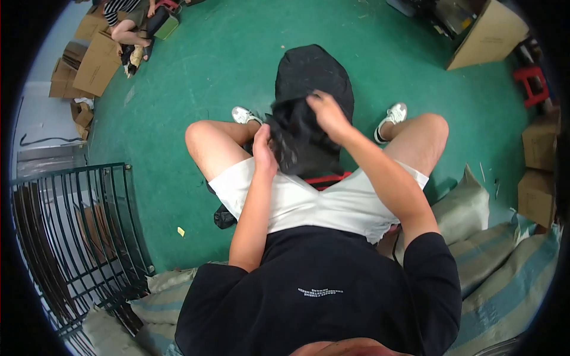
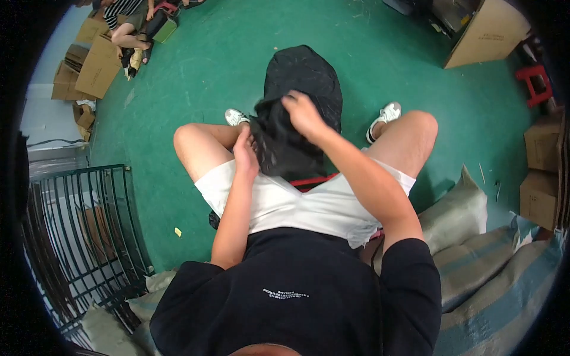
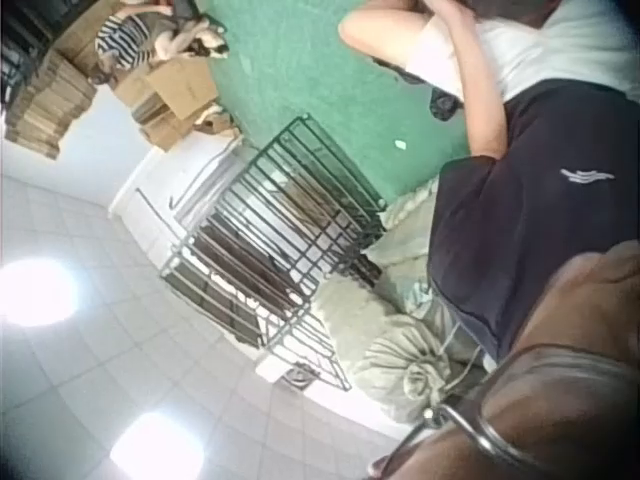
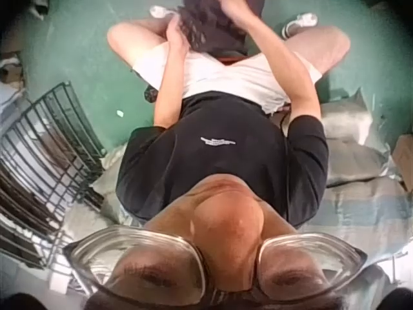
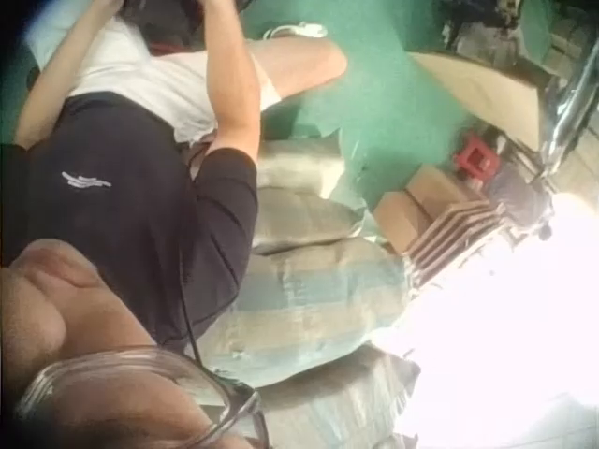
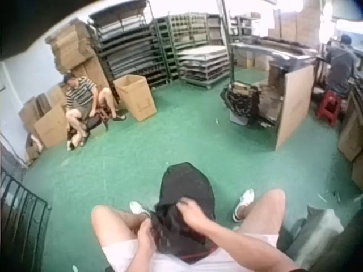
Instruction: Putting black fabric covers onto round stool seats.
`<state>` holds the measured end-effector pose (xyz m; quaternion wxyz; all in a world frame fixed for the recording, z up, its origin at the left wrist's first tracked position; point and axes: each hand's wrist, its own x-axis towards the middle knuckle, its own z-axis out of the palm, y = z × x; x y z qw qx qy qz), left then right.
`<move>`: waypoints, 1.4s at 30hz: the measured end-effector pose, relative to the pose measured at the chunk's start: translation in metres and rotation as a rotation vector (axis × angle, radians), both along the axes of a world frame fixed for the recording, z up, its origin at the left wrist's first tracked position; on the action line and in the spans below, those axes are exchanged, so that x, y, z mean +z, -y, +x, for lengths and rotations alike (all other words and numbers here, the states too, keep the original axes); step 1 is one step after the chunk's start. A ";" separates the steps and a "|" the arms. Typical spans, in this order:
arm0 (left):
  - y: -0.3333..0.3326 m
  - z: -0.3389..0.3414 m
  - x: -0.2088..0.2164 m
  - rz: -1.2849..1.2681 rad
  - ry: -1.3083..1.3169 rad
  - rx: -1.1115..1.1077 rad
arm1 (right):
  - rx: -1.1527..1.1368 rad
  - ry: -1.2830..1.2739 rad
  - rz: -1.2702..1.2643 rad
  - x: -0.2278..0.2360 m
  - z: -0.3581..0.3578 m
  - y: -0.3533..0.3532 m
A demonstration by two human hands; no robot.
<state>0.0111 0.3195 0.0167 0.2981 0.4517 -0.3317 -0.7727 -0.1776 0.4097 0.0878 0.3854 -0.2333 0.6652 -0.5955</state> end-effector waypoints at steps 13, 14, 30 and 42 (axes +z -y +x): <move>-0.038 -0.074 -0.160 0.816 0.156 -0.018 | -0.693 0.297 -0.458 0.006 -0.110 -0.013; -0.038 -0.076 -0.153 0.903 0.201 -0.030 | -0.710 0.331 -0.420 0.006 -0.110 -0.015; -0.038 -0.093 -0.140 1.015 0.342 -0.102 | -0.729 0.351 -0.412 0.016 -0.104 -0.020; -0.041 -0.062 -0.163 0.773 0.483 -0.295 | -0.632 0.396 -0.390 0.002 -0.107 -0.010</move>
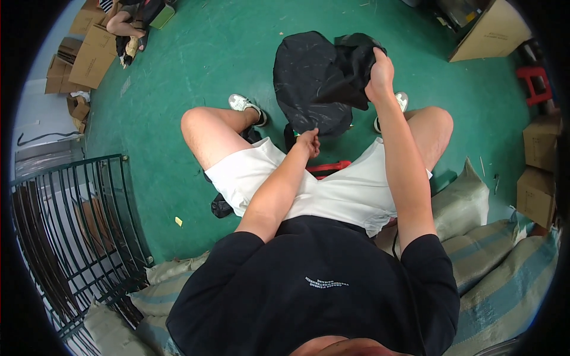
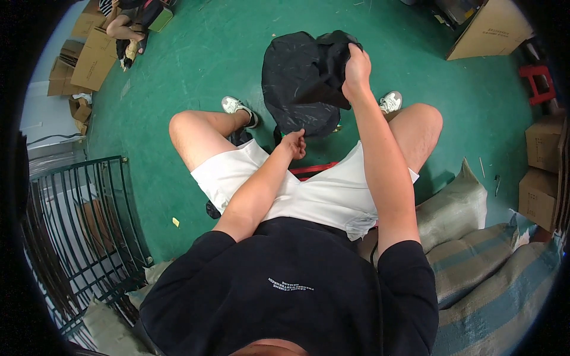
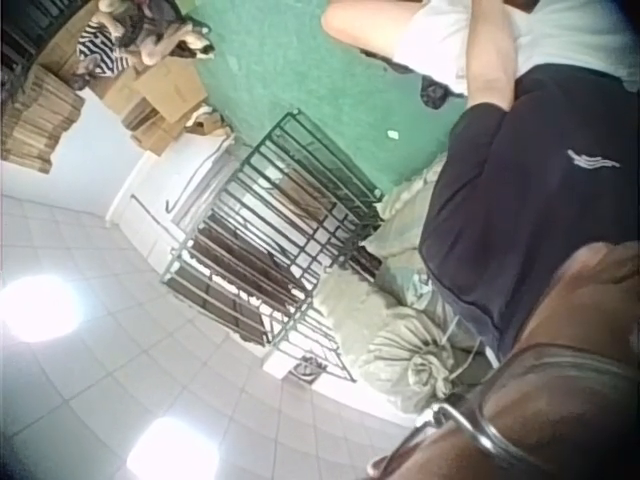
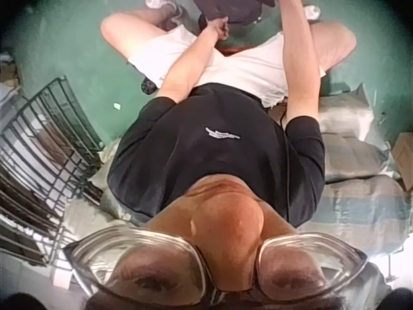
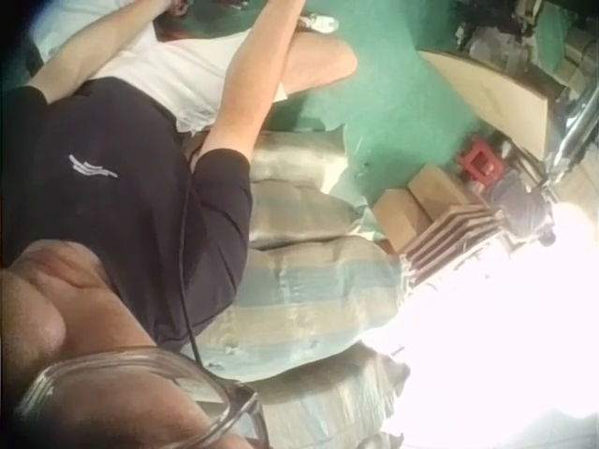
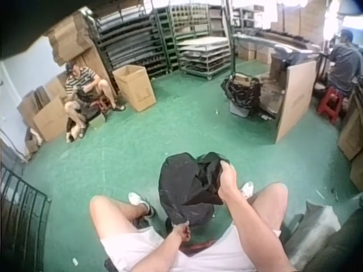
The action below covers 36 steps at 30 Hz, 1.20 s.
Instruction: Putting black fabric covers onto round stool seats.
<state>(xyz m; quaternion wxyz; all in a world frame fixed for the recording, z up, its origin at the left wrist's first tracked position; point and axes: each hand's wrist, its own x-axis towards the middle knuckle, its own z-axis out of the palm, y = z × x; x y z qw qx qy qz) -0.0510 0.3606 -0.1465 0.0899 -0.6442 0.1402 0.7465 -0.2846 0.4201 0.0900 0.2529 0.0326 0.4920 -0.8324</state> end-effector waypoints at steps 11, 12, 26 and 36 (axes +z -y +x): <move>0.001 -0.031 0.188 -0.640 -0.433 0.277 | 0.358 0.091 -0.107 -0.024 0.018 -0.006; 0.000 -0.030 0.196 -0.740 -0.344 0.188 | 0.418 -0.228 0.046 -0.025 0.027 -0.006; -0.013 -0.009 0.167 -0.689 -0.489 0.323 | 0.775 0.026 -0.043 0.006 0.079 -0.005; 0.030 0.038 0.207 -0.186 -0.987 0.640 | 0.232 0.560 -0.211 -0.002 0.000 -0.005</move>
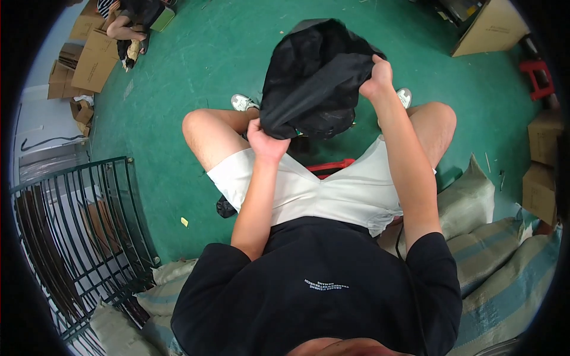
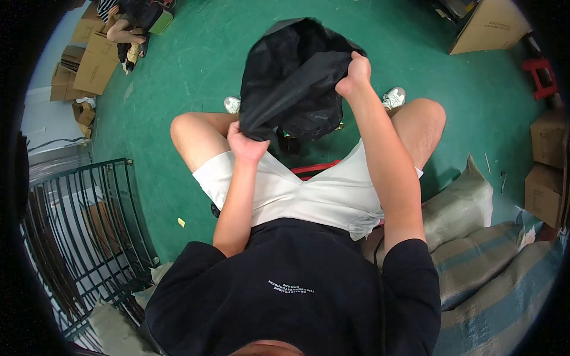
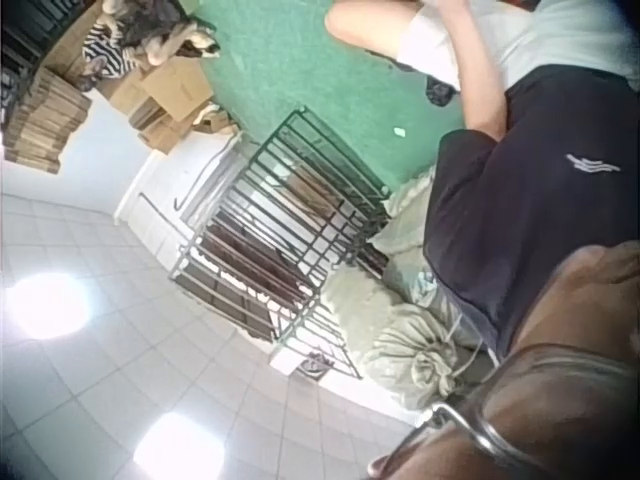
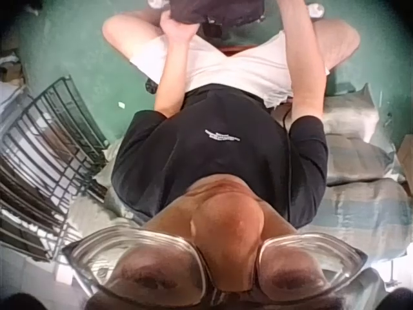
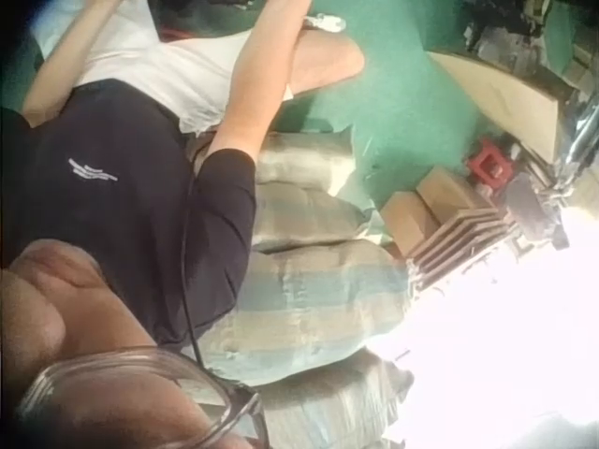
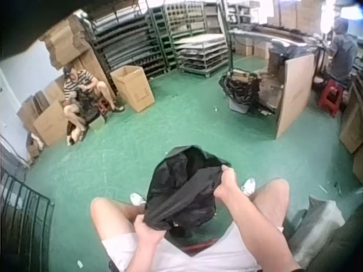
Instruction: Putting black fabric covers onto round stool seats.
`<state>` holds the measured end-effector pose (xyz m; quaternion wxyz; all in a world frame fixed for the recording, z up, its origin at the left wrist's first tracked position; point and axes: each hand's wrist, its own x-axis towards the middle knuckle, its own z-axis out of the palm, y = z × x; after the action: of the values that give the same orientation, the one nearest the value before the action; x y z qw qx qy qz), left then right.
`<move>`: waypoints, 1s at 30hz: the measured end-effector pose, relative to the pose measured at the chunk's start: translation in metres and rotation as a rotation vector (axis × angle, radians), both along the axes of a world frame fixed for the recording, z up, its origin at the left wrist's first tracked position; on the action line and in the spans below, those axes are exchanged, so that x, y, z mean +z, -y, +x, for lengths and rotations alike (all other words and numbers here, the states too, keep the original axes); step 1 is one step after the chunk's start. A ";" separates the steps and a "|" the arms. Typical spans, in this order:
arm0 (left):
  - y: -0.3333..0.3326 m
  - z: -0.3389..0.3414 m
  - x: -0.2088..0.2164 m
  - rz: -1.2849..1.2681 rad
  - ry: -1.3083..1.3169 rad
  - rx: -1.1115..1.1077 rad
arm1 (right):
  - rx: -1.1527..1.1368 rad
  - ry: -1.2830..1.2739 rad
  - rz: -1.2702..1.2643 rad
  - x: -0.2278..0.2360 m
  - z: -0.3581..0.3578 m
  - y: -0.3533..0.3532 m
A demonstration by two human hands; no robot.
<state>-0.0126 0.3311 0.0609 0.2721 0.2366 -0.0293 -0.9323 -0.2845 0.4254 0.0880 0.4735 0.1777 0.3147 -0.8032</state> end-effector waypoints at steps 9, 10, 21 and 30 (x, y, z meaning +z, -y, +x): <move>0.010 0.020 -0.002 -0.448 0.643 -0.332 | 0.308 -0.106 -0.229 0.039 0.031 -0.011; 0.010 0.021 -0.008 -0.559 0.759 -0.368 | 0.348 -0.120 -0.333 0.036 0.031 -0.013; 0.010 -0.031 -0.020 -0.970 0.389 -0.028 | 0.548 -0.009 -0.450 0.025 0.058 -0.011; 0.058 0.009 0.024 -0.520 0.150 -0.106 | 0.654 -0.437 -0.092 0.037 0.007 -0.024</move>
<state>-0.0039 0.2732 0.0852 0.2718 0.2252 -0.2998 -0.8863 -0.2773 0.4497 0.1248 0.6336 -0.1282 0.4117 -0.6423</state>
